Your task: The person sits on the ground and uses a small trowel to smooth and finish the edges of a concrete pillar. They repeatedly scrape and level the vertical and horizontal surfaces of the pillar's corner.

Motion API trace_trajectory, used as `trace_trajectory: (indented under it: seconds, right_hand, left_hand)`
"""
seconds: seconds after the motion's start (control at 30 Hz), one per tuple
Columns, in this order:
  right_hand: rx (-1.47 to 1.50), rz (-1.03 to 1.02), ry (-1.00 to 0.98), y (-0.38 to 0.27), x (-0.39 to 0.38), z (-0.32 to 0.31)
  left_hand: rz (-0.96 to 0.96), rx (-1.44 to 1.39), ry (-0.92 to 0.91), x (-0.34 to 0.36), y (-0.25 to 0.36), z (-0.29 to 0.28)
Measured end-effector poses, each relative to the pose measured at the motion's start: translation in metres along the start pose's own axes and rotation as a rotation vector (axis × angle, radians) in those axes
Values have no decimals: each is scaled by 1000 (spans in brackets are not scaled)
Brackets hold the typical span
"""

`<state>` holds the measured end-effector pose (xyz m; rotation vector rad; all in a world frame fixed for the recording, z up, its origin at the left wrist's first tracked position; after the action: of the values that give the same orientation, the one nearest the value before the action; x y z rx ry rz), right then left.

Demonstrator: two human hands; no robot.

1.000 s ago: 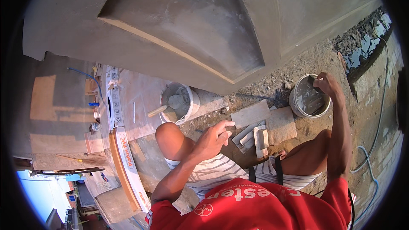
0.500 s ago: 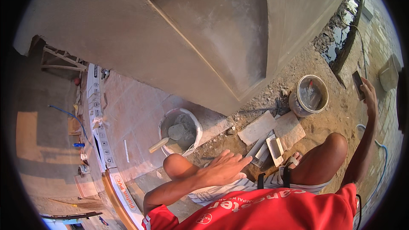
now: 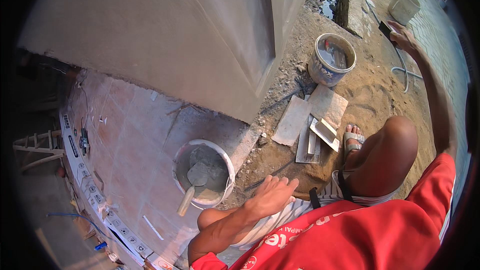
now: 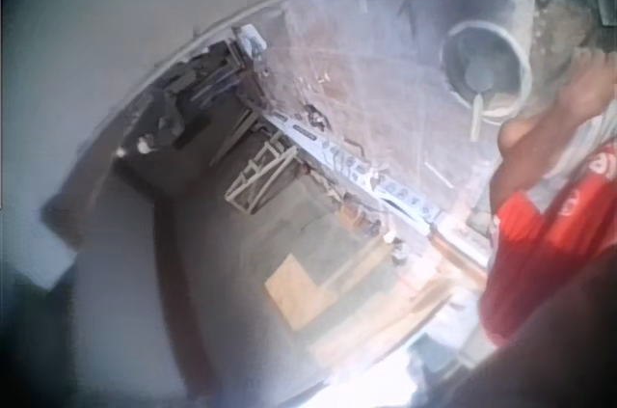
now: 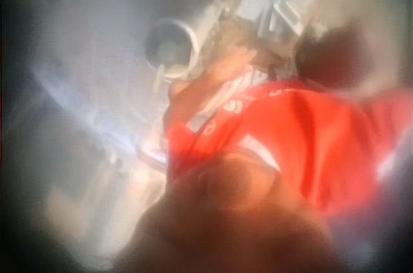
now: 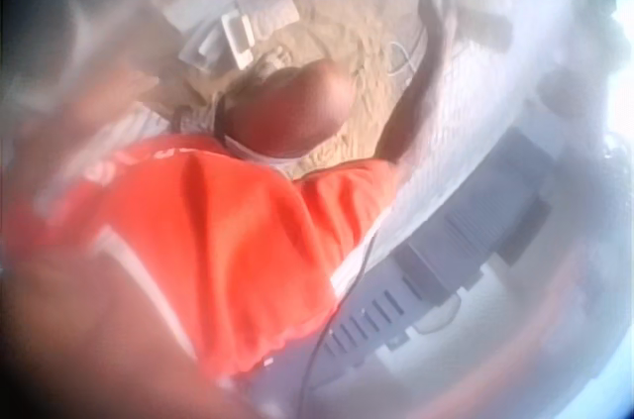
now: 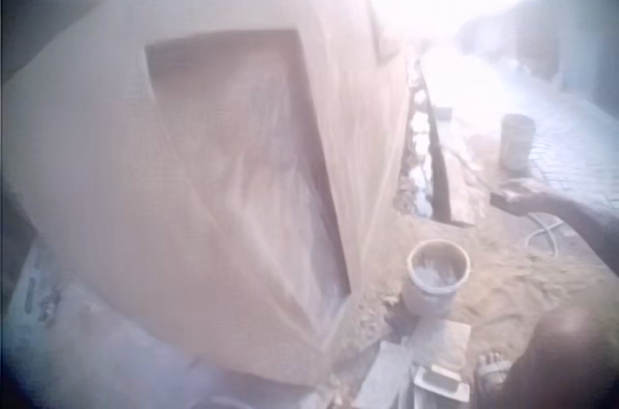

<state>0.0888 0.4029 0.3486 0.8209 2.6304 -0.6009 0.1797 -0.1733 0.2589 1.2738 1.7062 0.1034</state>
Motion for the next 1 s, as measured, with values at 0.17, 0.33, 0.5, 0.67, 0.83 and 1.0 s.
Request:
trace_trajectory:
  seconds: [0.17,0.33,0.5,0.67,0.83,1.0]
  right_hand:
    - [-96,-167,-371,-186,-35,74]
    - [248,-362,-432,-225,-8,204]
    - [1468,-78,-102,-230,-23,371]
    - [1672,-113,-101,-270,-96,454]
    - [1676,-268,-56,-302,-99,450]
    - [1699,-216,31,-303,-84,441]
  left_hand:
    - [28,20,327,-21,-15,-22]
    - [106,76,382,-20,-14,-22]
    - [63,59,215,-16,-2,-25]
    - [29,62,178,-10,-11,-21]
    - [34,9,107,-8,-11,-26]
    - [28,29,71,-4,-13,-22]
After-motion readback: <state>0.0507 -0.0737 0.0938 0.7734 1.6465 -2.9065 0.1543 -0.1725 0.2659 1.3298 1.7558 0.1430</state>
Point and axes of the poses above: each hand's wrist, its own x-axis towards the middle knuckle, its own z-axis out of the palm, y = z × x, the point moved 3 cm from there along x, towards the middle knuckle, and after that the axes turned 14 degrees about -y, right-handed, at the moved point
